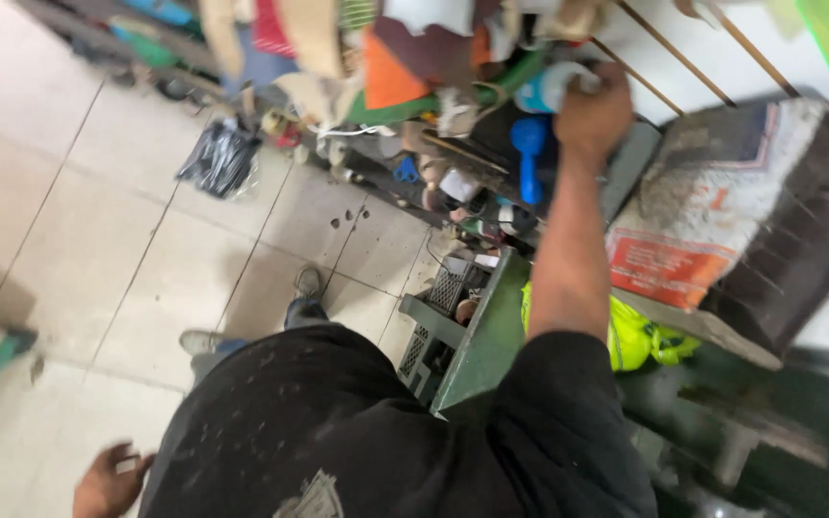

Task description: Applying adhesive to a replacement shoe sole using a brush and refilling the glue container.

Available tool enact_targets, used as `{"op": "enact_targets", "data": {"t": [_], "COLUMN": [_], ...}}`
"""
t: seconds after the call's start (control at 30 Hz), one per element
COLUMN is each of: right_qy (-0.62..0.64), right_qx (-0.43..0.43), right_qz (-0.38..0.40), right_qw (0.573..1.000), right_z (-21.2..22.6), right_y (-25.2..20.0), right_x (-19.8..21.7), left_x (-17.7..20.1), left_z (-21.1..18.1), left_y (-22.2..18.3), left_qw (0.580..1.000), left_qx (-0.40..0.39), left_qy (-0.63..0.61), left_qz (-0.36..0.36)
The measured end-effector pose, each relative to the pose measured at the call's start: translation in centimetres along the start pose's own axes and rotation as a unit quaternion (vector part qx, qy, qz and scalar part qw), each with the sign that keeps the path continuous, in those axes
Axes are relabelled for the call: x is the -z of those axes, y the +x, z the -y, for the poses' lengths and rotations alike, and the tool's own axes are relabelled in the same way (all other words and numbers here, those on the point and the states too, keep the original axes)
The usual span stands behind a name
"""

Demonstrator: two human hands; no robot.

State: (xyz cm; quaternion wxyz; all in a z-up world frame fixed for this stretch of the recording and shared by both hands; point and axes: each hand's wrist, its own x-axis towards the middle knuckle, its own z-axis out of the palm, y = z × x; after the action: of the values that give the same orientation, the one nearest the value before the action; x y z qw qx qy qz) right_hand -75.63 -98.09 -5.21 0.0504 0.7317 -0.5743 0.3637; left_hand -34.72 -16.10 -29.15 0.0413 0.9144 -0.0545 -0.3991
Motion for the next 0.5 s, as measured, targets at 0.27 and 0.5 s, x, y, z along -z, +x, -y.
{"op": "enact_targets", "data": {"t": [0.27,0.5], "right_qy": [-0.080,0.117], "right_qx": [0.183,0.163], "right_qz": [0.038,0.262], "right_qw": [0.979,0.944], "right_z": [12.5,29.2], "right_y": [-9.0,-25.4], "right_x": [17.3,14.8], "left_x": [5.7,15.8], "left_z": [-6.9,-17.7], "left_y": [0.8,-8.0], "left_qw": [0.983,0.928], "left_qx": [-0.180,-0.361], "left_qy": [0.017,-0.078], "left_qz": [0.024,-0.055]}}
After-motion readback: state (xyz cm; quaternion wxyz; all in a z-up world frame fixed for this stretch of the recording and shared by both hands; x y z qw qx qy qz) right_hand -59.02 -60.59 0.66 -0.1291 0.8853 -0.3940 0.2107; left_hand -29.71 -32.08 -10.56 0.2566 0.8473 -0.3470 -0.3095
